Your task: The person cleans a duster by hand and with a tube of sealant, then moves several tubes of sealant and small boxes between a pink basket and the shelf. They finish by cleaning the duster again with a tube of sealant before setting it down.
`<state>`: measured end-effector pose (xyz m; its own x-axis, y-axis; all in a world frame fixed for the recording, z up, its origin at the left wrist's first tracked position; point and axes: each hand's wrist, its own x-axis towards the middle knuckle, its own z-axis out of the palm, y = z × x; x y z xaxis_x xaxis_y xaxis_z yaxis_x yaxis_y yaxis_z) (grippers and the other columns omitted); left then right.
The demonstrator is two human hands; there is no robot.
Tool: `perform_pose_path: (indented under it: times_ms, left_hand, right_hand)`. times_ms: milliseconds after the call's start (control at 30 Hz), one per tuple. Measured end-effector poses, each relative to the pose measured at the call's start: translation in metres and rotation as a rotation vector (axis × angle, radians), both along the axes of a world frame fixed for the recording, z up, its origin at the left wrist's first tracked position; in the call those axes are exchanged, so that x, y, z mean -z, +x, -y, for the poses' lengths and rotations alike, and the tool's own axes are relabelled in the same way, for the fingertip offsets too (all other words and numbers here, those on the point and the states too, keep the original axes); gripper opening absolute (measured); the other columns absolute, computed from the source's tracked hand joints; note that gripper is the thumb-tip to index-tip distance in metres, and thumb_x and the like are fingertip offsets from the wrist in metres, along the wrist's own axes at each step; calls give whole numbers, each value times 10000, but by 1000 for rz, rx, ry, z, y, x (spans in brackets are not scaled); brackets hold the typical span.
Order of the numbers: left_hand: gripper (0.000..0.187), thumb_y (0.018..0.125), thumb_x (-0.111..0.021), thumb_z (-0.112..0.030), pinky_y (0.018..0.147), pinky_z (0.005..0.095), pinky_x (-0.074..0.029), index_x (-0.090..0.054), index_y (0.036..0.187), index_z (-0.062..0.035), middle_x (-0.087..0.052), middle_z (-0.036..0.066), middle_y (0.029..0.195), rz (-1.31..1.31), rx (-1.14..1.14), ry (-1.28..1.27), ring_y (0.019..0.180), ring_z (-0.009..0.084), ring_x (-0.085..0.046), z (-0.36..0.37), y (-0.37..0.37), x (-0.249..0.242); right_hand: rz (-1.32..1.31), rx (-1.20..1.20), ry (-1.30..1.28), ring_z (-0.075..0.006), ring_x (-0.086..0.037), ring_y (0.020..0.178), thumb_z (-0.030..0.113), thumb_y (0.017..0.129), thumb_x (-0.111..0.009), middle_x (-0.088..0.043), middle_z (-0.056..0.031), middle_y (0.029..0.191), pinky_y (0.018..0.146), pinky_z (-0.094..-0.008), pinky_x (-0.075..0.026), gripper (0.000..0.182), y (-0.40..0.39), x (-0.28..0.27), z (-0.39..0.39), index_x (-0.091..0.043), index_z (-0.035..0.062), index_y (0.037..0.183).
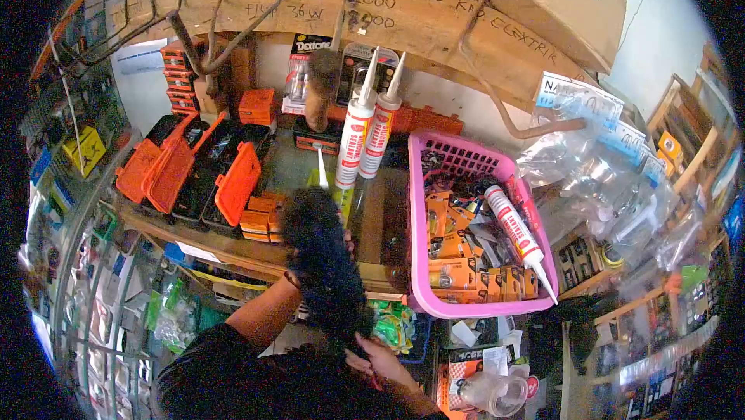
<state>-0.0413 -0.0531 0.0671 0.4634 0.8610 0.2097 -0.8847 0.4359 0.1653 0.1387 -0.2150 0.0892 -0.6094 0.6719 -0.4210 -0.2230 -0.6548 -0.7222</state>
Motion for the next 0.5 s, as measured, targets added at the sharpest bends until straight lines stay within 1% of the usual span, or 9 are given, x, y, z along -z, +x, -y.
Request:
perform_pose_path:
  times_ms: [33, 67, 100, 167, 233, 300, 433, 467, 500]
  left_hand:
    - [480, 849, -342, -440, 809, 417, -420, -463, 1119, -63, -553, 111, 1005, -26, -59, -181, 892, 262, -541, 22, -1, -45]
    - [508, 843, -330, -473, 832, 417, -407, -458, 1131, -74, -547, 118, 1037, -34, -41, -143, 925, 269, -536, 23, 3, -63]
    - [538, 834, -321, -503, 867, 419, -381, -446, 1145, -82, -529, 118, 1071, 152, 44, 62, 977, 265, -511, 9, -1, -26]
    - [528, 840, -319, -489, 877, 420, -367, -445, 1136, -71, -508, 132, 1098, -13, -48, -59, 992, 268, -495, 14, 1, -37]
    - [408, 852, -395, -371, 856, 399, -388, -445, 1142, -89, -543, 109, 1021, 38, 45, -153, 906, 259, -525, 20, 0, -52]
    - [405, 853, -389, -377, 861, 398, -384, -452, 1128, -86, -541, 109, 1028, 25, 29, -145, 914, 258, -523, 22, 2, -59]
    - [408, 858, -364, -401, 881, 398, -368, -482, 1073, -75, -532, 111, 1056, -32, -46, -128, 946, 256, -514, 23, 4, -63]
    - [548, 829, -303, -523, 905, 423, -345, -491, 1096, -82, -516, 124, 1105, 67, -41, -38, 1002, 285, -494, 8, 1, -25]
    - [529, 835, -323, -496, 919, 420, -331, -476, 1120, -78, -506, 119, 1124, 3, -64, -88, 1016, 296, -482, 14, 2, -37]
  right_hand:
    - [0, -3, -3, -84, -271, 326, 376, 887, -293, -321, 32, 413, 336, -209, -244, 399, 1, -3, -4, -449, 40, 736]
    - [-197, 28, -62, -80, -268, 326, 390, 884, -297, -320, 36, 415, 340, -204, -246, 410, 5, -5, -6, -449, 41, 732]
    - [-393, 63, -122, -75, -264, 326, 405, 880, -301, -319, 40, 416, 343, -200, -247, 421, 7, -8, -7, -449, 42, 728]
    - [-349, 135, -149, -68, -243, 302, 326, 867, -308, -289, 36, 413, 312, -213, -215, 343, 6, -7, -2, -454, 56, 713]
    - [27, -43, 36, -75, -241, 301, 342, 872, -290, -291, 36, 408, 315, -212, -215, 358, 9, 10, 3, -453, 55, 732]
    - [-37, -182, 2, -68, -298, 340, 405, 889, -278, -341, 37, 422, 345, -191, -257, 413, 17, 17, -1, -464, 47, 798]
    - [-144, -6, 3, -74, -309, 344, 355, 900, -268, -331, 29, 419, 334, -195, -271, 383, 15, 12, -6, -462, 39, 806]
    - [-332, -29, -49, -77, -314, 344, 346, 901, -268, -330, 25, 417, 337, -193, -281, 376, 15, 11, -9, -458, 34, 814]
    - [-522, -49, -100, -79, -320, 345, 337, 902, -268, -328, 21, 415, 340, -192, -291, 369, 13, 10, -12, -454, 30, 822]
